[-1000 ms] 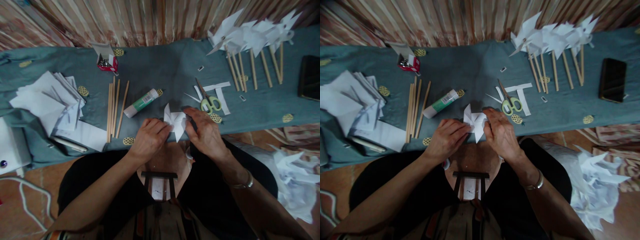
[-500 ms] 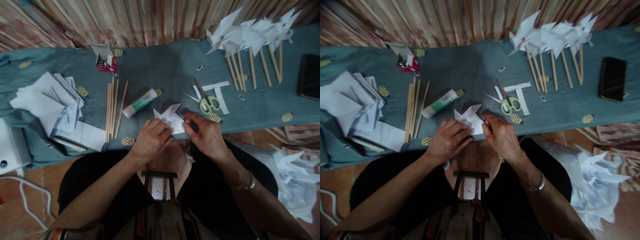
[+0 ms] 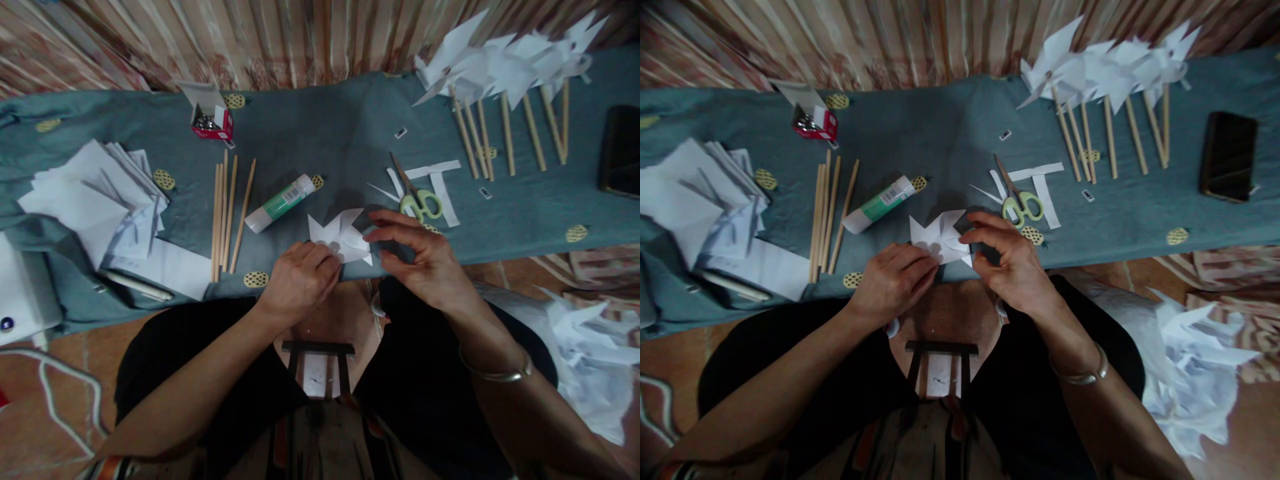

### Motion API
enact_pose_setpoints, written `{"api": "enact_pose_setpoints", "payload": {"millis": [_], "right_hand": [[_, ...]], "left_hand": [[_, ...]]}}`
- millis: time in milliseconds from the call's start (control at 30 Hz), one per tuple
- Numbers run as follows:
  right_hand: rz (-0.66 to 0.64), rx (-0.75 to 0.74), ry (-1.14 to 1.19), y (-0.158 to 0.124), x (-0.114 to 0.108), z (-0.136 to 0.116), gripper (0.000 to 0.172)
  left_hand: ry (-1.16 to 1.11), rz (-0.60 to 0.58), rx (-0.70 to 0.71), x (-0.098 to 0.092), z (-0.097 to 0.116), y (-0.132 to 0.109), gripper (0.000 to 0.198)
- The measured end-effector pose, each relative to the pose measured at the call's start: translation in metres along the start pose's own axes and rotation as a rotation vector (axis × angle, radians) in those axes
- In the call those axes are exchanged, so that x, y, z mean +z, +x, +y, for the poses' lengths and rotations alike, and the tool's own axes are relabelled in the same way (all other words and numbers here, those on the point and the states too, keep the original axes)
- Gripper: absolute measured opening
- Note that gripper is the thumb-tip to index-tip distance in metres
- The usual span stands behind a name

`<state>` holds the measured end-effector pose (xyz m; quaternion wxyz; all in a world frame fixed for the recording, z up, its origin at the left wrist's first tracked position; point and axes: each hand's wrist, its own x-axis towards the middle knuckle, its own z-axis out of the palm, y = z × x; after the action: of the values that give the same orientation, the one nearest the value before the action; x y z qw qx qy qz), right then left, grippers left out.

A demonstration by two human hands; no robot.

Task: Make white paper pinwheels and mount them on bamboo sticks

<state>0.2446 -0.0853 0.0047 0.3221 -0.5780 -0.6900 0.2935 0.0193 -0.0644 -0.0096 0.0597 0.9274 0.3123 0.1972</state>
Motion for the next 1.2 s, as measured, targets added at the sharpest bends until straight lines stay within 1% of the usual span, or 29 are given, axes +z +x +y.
{"api": "enact_pose_setpoints", "payload": {"millis": [100, 167, 300, 467, 567, 700, 900, 1000, 1200], "right_hand": [[-0.083, 0.009, 0.093, 0.001, -0.002, 0.004, 0.020], [-0.110, 0.009, 0.133, 0.001, 0.000, 0.004, 0.016], [-0.079, 0.020, 0.150, 0.003, 0.007, 0.005, 0.008], [-0.028, 0.036, 0.096, 0.004, 0.015, 0.005, 0.006], [-0.024, 0.039, 0.070, 0.005, 0.018, 0.003, 0.004], [-0.024, 0.021, 0.022, 0.005, 0.021, 0.000, 0.004], [0.038, -0.026, -0.139, 0.005, 0.027, -0.002, 0.007], [0.053, -0.039, -0.197, 0.005, 0.030, -0.006, 0.011], [0.060, -0.056, -0.266, 0.004, 0.033, -0.013, 0.014]], "left_hand": [[-0.007, 0.006, 0.014, -0.001, 0.000, 0.000, 0.015], [-0.014, 0.003, 0.016, -0.001, 0.000, 0.000, 0.016], [-0.035, -0.015, 0.011, -0.001, 0.000, 0.000, 0.016], [-0.027, -0.013, 0.007, -0.001, 0.000, -0.001, 0.017], [-0.034, -0.003, 0.008, 0.000, 0.000, -0.001, 0.017], [-0.047, -0.027, -0.004, -0.001, 0.000, -0.002, 0.019], [-0.068, -0.038, -0.009, -0.001, 0.001, -0.001, 0.018], [-0.074, -0.037, -0.010, 0.000, 0.001, -0.001, 0.018], [-0.083, -0.058, -0.007, 0.000, 0.001, -0.001, 0.015]]}}
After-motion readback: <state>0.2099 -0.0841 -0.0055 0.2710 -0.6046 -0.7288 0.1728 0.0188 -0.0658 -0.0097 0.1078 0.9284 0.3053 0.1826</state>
